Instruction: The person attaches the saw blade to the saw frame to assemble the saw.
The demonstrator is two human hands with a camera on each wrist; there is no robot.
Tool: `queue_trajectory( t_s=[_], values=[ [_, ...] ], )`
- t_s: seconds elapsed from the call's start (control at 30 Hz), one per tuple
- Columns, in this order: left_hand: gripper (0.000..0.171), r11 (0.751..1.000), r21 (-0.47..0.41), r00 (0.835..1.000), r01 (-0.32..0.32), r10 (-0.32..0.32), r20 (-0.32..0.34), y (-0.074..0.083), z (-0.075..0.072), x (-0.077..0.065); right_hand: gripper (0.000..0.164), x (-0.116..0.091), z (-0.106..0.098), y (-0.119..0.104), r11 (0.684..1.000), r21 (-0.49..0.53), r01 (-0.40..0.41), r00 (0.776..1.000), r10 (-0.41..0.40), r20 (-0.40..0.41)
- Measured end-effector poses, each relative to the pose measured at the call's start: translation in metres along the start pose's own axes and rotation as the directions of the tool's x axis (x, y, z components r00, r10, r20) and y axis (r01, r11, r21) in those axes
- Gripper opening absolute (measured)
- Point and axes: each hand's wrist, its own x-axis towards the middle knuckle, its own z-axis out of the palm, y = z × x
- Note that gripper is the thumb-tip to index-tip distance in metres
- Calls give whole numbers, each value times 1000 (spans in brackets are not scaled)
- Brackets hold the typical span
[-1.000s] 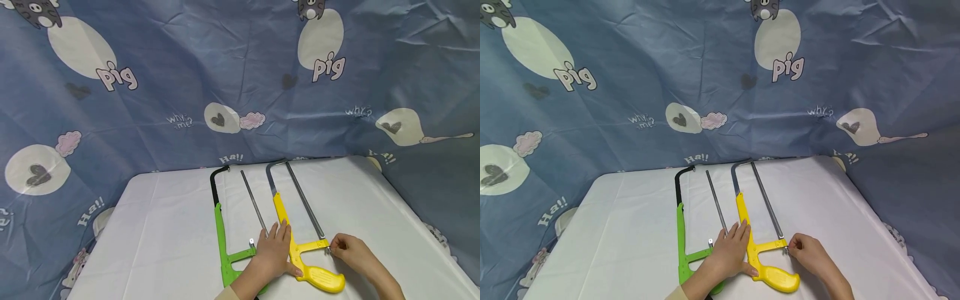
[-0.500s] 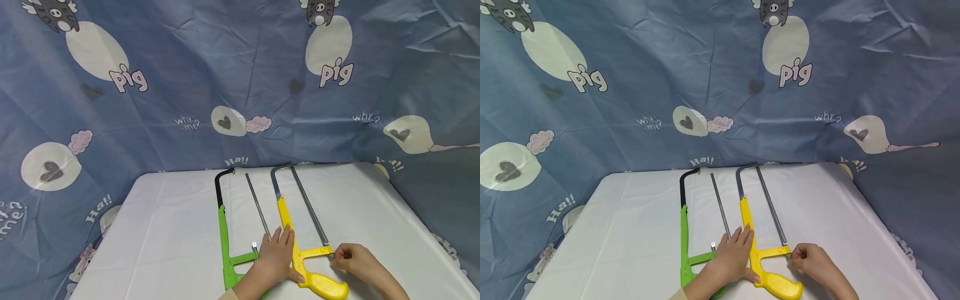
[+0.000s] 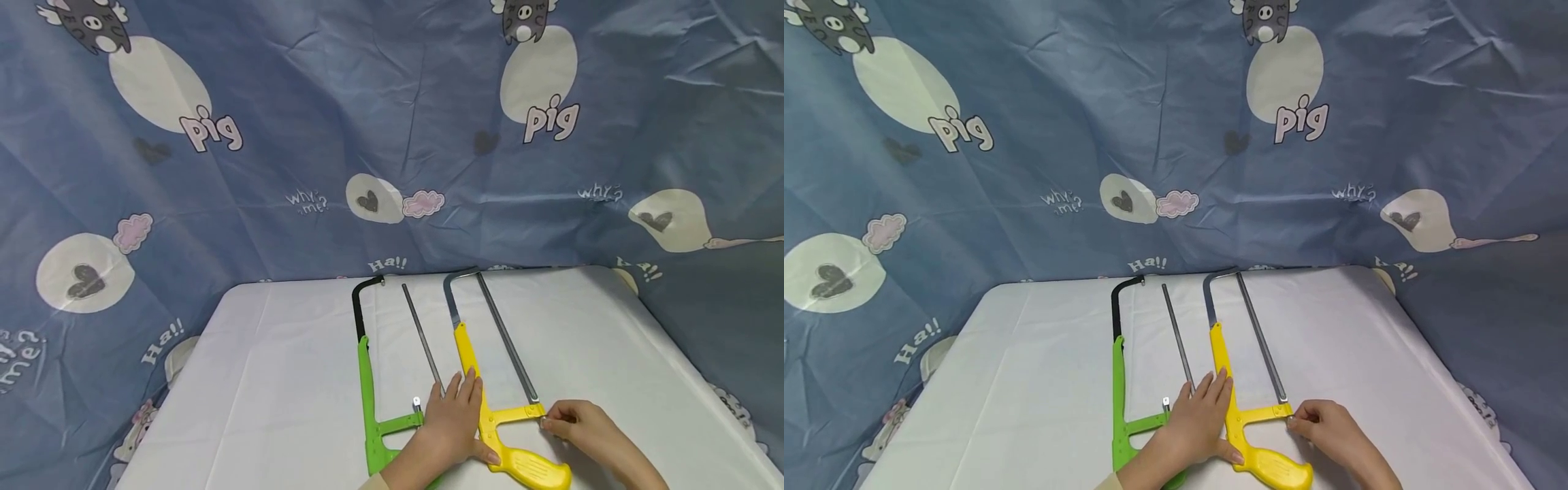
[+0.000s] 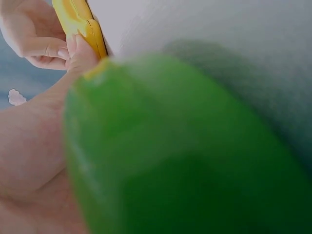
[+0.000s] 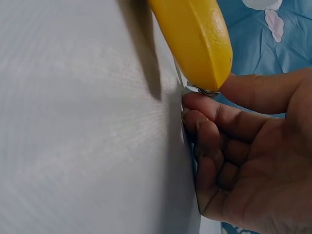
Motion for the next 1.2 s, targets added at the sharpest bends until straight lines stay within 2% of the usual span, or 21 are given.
queue_trajectory(
  t_s=[0.23,0.43,0.53,0.7,0.9,1.2],
  values=[
    [124,1000,-4,1000,-6,6,-4,0,-2,0,12,0,-5,1,999,30,31,999,-33,41],
    [125,1000,-2,1000,-7,7,-9,-1,-1,1,5,2,-5,1,998,61,21,999,-22,26],
    [124,1000,4,1000,-5,5,-10,0,-1,1,8,3,-4,2,997,65,35,999,-36,17],
    [124,1000,29,1000,-2,2,-15,2,0,1,9,4,-2,2,997,39,62,998,-62,-12],
    [125,999,47,1000,-5,6,-19,5,2,1,16,3,5,1,998,-40,38,998,-40,-57],
    [125,998,57,1000,8,-7,-16,2,1,2,15,2,3,-4,1000,-20,10,1000,-10,-13]
  ],
)
